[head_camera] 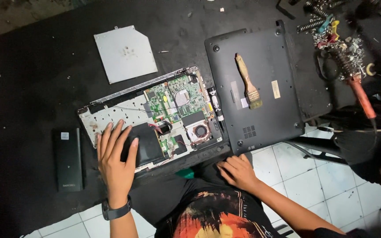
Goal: The person places a black battery into the chassis of a disassembled laptop and connects the internal wires. They then place the back cover onto the laptop and use a screwdriver to secure it with screws.
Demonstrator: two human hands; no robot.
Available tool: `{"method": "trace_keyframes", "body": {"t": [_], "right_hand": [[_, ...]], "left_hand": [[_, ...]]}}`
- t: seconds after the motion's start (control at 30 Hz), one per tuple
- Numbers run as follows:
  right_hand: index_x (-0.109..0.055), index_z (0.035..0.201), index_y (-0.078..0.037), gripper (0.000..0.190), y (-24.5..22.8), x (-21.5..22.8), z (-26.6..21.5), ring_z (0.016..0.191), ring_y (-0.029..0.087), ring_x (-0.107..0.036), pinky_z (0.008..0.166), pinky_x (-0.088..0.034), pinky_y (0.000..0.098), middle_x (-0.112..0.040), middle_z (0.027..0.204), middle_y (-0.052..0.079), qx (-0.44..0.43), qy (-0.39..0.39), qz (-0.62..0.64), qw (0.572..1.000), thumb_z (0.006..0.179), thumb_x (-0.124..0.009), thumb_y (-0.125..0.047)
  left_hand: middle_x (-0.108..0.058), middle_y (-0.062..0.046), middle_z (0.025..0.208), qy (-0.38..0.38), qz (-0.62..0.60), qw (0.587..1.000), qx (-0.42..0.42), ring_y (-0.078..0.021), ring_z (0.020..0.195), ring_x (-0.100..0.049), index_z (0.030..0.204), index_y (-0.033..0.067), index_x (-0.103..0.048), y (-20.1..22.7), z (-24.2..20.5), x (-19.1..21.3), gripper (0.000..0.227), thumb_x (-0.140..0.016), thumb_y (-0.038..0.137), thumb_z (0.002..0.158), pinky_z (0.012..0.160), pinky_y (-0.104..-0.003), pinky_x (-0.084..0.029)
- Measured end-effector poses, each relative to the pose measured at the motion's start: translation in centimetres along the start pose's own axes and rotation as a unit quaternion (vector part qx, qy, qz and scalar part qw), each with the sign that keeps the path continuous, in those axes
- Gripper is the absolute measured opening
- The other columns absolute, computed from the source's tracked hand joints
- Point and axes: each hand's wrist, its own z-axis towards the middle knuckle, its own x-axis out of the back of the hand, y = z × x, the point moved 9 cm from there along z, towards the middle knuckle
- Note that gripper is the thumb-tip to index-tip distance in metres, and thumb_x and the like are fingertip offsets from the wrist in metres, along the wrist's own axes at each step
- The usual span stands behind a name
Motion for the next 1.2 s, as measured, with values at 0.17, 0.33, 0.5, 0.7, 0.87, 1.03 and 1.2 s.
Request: {"method": "trace_keyframes", "body": {"t": [0.17, 0.33, 0.5, 0.7, 0.87, 1.03, 1.2], "right_hand": [[-0.067, 0.105, -0.013, 0.01, 0.2, -0.41, -0.43, 0.067, 0.017, -0.047, 0.065, -0.026, 0.0322, -0.054, 0.078, 0.001, 0.003, 0.006, 0.0, 1.0, 0.097, -0.066, -0.021], [-0.066, 0.105, -0.011, 0.012, 0.25, -0.62, -0.54, 0.067, 0.019, -0.047, 0.064, -0.027, 0.0335, -0.052, 0.077, 0.002, 0.004, -0.002, 0.003, 1.0, 0.098, -0.066, -0.021], [-0.065, 0.105, -0.012, 0.011, 0.13, -0.31, -0.32, 0.067, 0.019, -0.047, 0.065, -0.026, 0.0337, -0.051, 0.078, 0.002, 0.003, 0.002, 0.009, 1.0, 0.099, -0.064, -0.021], [-0.065, 0.104, -0.012, 0.011, 0.05, -0.17, -0.21, 0.066, 0.019, -0.046, 0.064, -0.026, 0.0334, -0.051, 0.077, 0.002, 0.003, 0.006, 0.012, 1.0, 0.098, -0.066, -0.02], [-0.066, 0.105, -0.012, 0.01, 0.05, -0.06, -0.06, 0.065, 0.018, -0.047, 0.064, -0.025, 0.0332, -0.051, 0.076, 0.001, 0.001, 0.007, 0.011, 1.0, 0.099, -0.066, -0.02], [-0.066, 0.105, -0.012, 0.011, 0.01, 0.0, -0.05, 0.066, 0.018, -0.047, 0.064, -0.026, 0.0328, -0.052, 0.077, 0.001, 0.004, 0.011, 0.013, 1.0, 0.098, -0.066, -0.02], [-0.066, 0.104, -0.013, 0.009, 0.0, -0.01, -0.02, 0.065, 0.017, -0.046, 0.064, -0.026, 0.0324, -0.052, 0.076, 0.0, 0.001, 0.012, 0.013, 1.0, 0.098, -0.066, -0.02]], "left_hand": [[-0.058, -0.008, 0.147, 0.004, -0.001, 1.0, -0.004, -0.033, 0.147, -0.045, 0.134, 0.0087, -0.066, 0.08, -0.02, 0.04, 0.034, -0.063, 0.021, 0.103, 0.127, -0.058, -0.027], [-0.057, -0.008, 0.148, -0.002, -0.006, 1.0, 0.003, -0.0328, 0.148, -0.043, 0.135, 0.0094, -0.065, -0.16, -0.11, -0.13, 0.035, -0.061, 0.023, 0.103, 0.128, -0.059, -0.026], [-0.057, -0.008, 0.148, -0.001, -0.003, 1.0, 0.001, -0.0328, 0.148, -0.043, 0.135, 0.0097, -0.065, -0.04, -0.09, -0.07, 0.035, -0.061, 0.022, 0.103, 0.128, -0.059, -0.026], [-0.056, -0.008, 0.149, -0.002, -0.005, 1.0, 0.002, -0.0326, 0.148, -0.043, 0.136, 0.01, -0.065, 0.0, -0.08, -0.06, 0.035, -0.061, 0.022, 0.104, 0.129, -0.058, -0.026], [-0.056, -0.007, 0.149, -0.003, -0.001, 1.0, 0.004, -0.0321, 0.148, -0.043, 0.136, 0.0102, -0.064, 0.01, -0.02, -0.06, 0.035, -0.061, 0.022, 0.103, 0.128, -0.058, -0.026], [-0.056, -0.007, 0.148, -0.001, -0.003, 1.0, 0.005, -0.0322, 0.148, -0.043, 0.135, 0.0101, -0.065, 0.05, -0.03, -0.04, 0.034, -0.061, 0.023, 0.104, 0.128, -0.058, -0.026], [-0.057, -0.008, 0.148, -0.002, -0.004, 1.0, 0.005, -0.0322, 0.147, -0.043, 0.135, 0.0097, -0.065, -0.03, -0.03, -0.05, 0.034, -0.061, 0.023, 0.103, 0.128, -0.058, -0.026]]}}
